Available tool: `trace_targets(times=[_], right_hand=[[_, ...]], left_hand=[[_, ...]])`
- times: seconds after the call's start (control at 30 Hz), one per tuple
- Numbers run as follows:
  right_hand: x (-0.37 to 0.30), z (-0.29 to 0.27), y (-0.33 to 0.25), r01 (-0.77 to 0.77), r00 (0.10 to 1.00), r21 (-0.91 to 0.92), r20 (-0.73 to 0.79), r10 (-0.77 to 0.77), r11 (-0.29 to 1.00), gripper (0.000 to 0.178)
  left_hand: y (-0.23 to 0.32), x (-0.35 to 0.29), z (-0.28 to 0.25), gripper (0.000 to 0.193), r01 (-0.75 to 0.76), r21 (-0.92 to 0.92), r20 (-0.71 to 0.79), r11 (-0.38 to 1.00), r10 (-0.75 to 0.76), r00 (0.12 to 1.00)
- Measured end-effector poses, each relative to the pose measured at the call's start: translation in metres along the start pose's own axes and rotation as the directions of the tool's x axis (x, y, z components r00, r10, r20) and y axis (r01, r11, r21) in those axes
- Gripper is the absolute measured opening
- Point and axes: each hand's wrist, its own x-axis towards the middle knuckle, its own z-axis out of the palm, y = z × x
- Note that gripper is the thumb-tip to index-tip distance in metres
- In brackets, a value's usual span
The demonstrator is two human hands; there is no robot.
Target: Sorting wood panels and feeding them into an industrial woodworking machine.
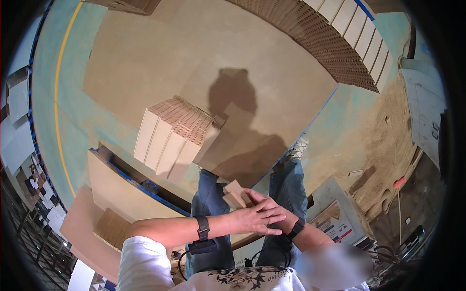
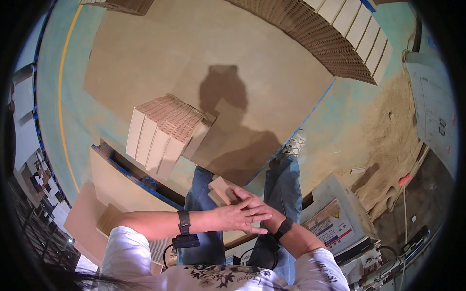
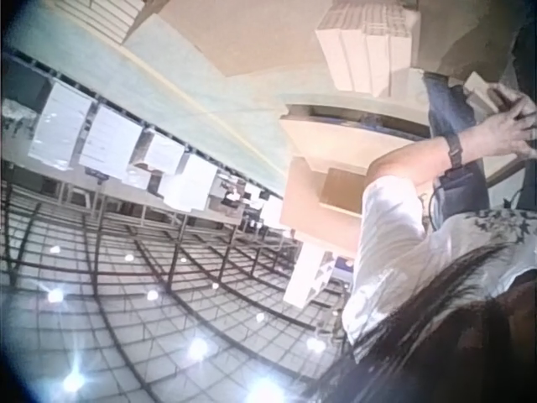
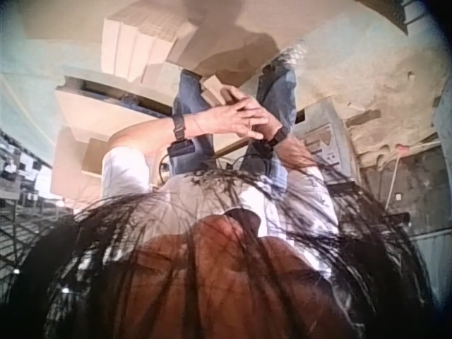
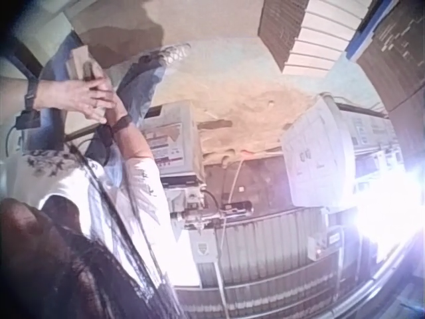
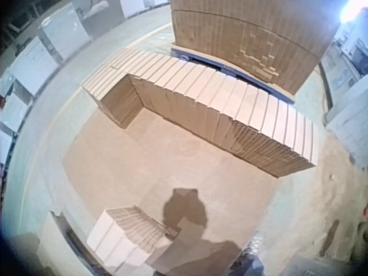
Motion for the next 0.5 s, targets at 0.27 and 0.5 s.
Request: trace_targets(times=[0.27, 0.5], right_hand=[[0.027, 0.020, -0.002, -0.048, 0.991, -0.010, 0.121, 0.049, 0.999, 0.046], [0.158, 0.031, 0.037, 0.317, 0.803, 0.115, -0.561, -0.202, 0.942, 0.041]], left_hand=[[-0.001, -0.033, -0.036, 0.052, 0.057, -0.083, -0.126, 0.995, -0.067, 0.990], [0.014, -0.125, 0.052, 0.021, 0.309, -0.930, 0.163, -0.198, -0.977, -0.135]])
